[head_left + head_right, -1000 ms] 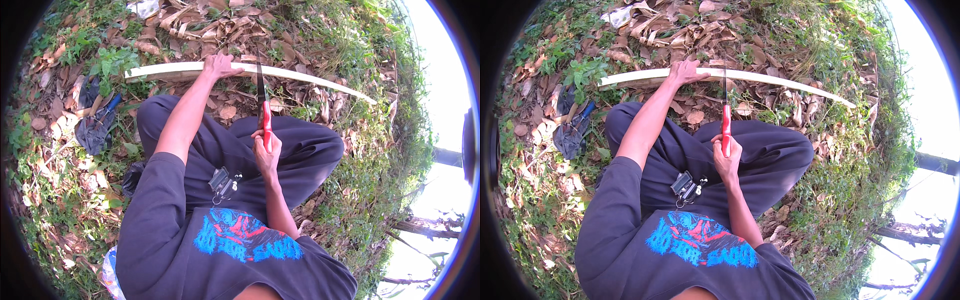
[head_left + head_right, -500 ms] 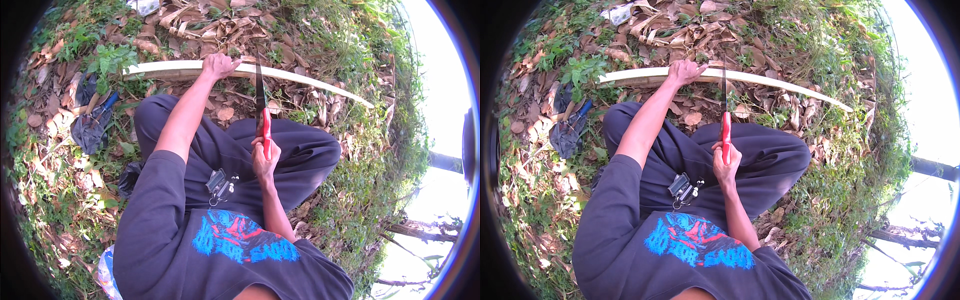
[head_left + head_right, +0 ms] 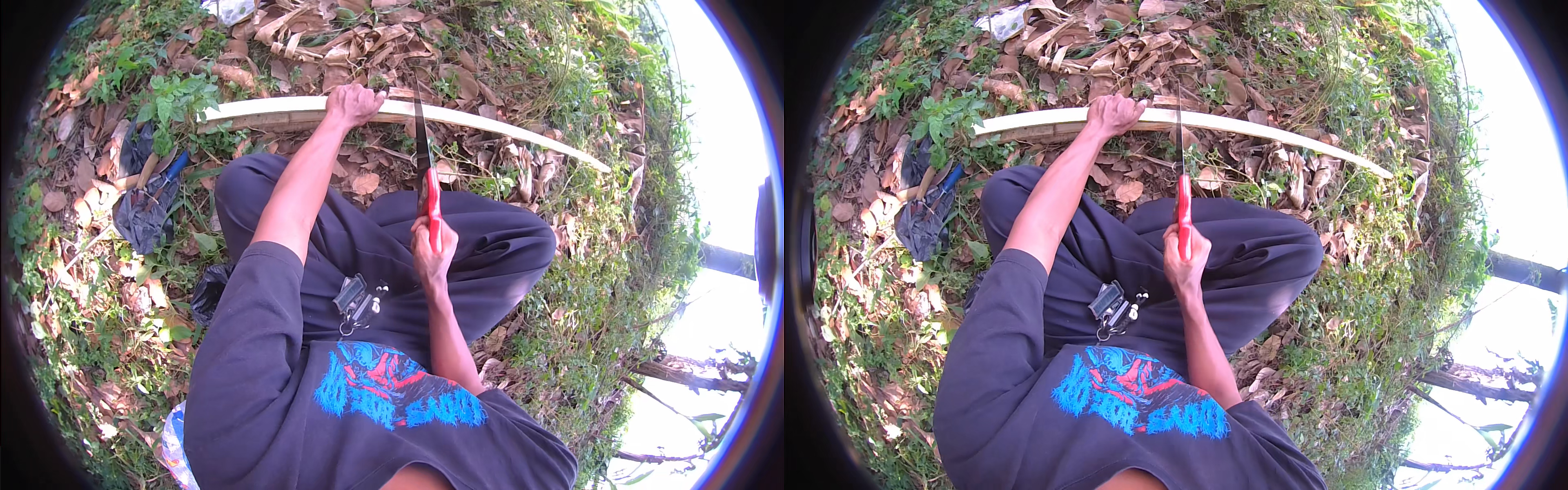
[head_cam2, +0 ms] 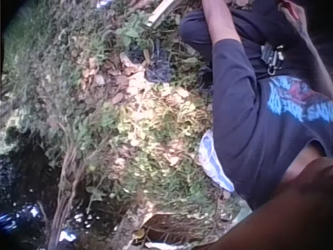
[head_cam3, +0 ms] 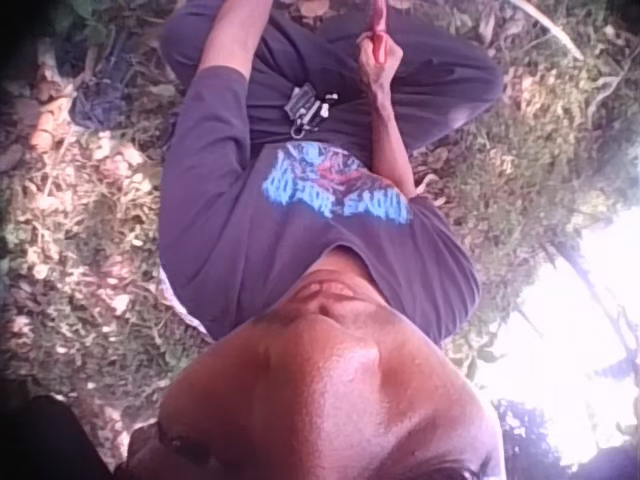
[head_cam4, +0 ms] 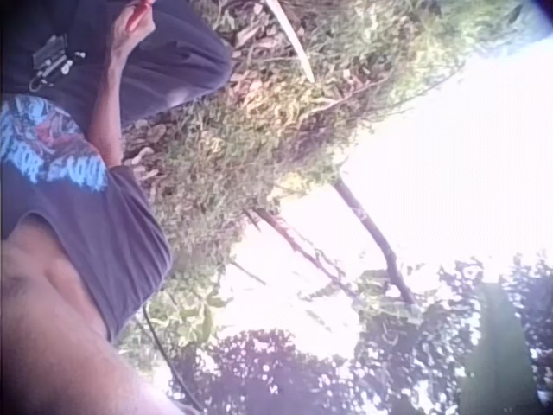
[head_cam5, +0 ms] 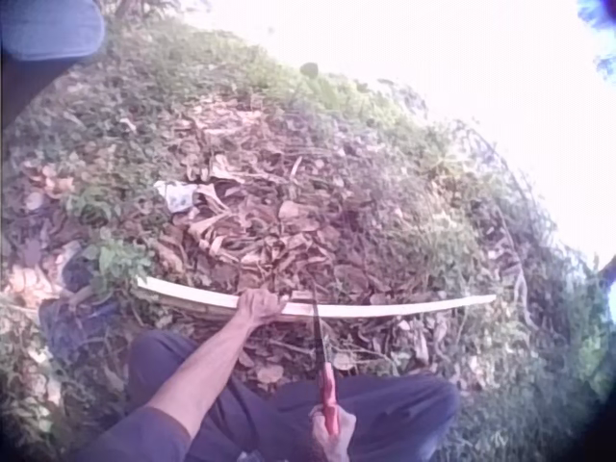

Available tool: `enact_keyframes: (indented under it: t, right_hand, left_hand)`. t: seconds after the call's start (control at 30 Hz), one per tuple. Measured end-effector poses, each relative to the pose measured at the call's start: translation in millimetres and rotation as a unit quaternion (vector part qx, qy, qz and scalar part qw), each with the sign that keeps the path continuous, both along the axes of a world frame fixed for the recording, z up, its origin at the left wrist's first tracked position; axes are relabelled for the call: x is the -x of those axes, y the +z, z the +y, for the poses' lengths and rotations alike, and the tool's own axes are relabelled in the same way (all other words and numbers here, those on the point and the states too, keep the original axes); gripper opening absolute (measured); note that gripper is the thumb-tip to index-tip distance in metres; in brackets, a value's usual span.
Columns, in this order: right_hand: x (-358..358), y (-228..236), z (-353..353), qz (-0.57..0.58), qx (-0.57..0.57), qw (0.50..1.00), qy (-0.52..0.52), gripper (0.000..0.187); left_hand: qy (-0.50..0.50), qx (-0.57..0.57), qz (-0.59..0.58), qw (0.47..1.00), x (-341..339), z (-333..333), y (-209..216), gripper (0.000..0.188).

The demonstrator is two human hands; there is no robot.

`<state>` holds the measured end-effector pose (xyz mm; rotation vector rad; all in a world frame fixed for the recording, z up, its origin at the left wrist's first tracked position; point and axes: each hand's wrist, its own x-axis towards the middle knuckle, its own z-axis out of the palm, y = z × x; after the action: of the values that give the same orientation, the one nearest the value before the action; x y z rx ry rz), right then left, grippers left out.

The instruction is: The person sits cross-legged on the ground and uses a red-handled saw to cut a long piece of bamboo. They hold the bamboo with their left hand and saw through it with their right hand, creating a cut in the material.

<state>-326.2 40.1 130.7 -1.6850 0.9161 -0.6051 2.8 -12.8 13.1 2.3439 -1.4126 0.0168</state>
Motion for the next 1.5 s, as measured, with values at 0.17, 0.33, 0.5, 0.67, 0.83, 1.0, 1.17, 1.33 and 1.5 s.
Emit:
enact_keyframes:
  t: [0.17, 0.33, 0.5, 0.67, 0.83, 1.0, 1.17, 1.33, 1.5]
  right_hand:
    - [-30, 13, -32, -0.021, -0.067, 0.997, -0.016, 0.015]
    - [-12, 43, 9, -0.022, -0.092, 0.995, -0.022, 0.014]
    - [-21, 29, -21, -0.028, -0.120, 0.991, -0.047, 0.015]
    - [-55, -5, -59, -0.011, 0.014, 1.000, -0.023, 0.013]
    - [-54, 19, -43, -0.014, -0.044, 0.999, -0.026, 0.015]
    - [-24, 43, -4, -0.015, -0.122, 0.991, -0.045, 0.016]
    - [-45, 68, -18, -0.034, -0.168, 0.985, -0.030, 0.016]
    - [-49, 56, -24, -0.001, -0.039, 0.998, -0.040, 0.019]
    - [-30, 54, -2, 0.008, -0.019, 0.997, -0.069, 0.021]
  left_hand:
    - [-0.028, 0.074, -0.062, 0.995, -4, 1, -11, 0.052]
    - [-0.015, 0.069, -0.078, 0.994, -2, 1, -13, 0.047]
    - [-0.003, 0.078, -0.068, 0.995, 1, 4, -13, 0.046]
    - [-0.020, 0.063, -0.059, 0.996, 2, -2, -9, 0.046]
    - [-0.043, -0.021, -0.120, 0.992, 2, 5, -8, 0.042]
    - [-0.043, -0.036, -0.080, 0.995, 6, 5, 6, 0.039]
    - [0.036, -0.014, 0.007, 0.999, 3, 2, 5, 0.050]
    - [-0.022, -0.057, -0.073, 0.995, -5, 1, -4, 0.051]
    - [-0.008, 0.024, -0.056, 0.998, 16, -4, 3, 0.046]
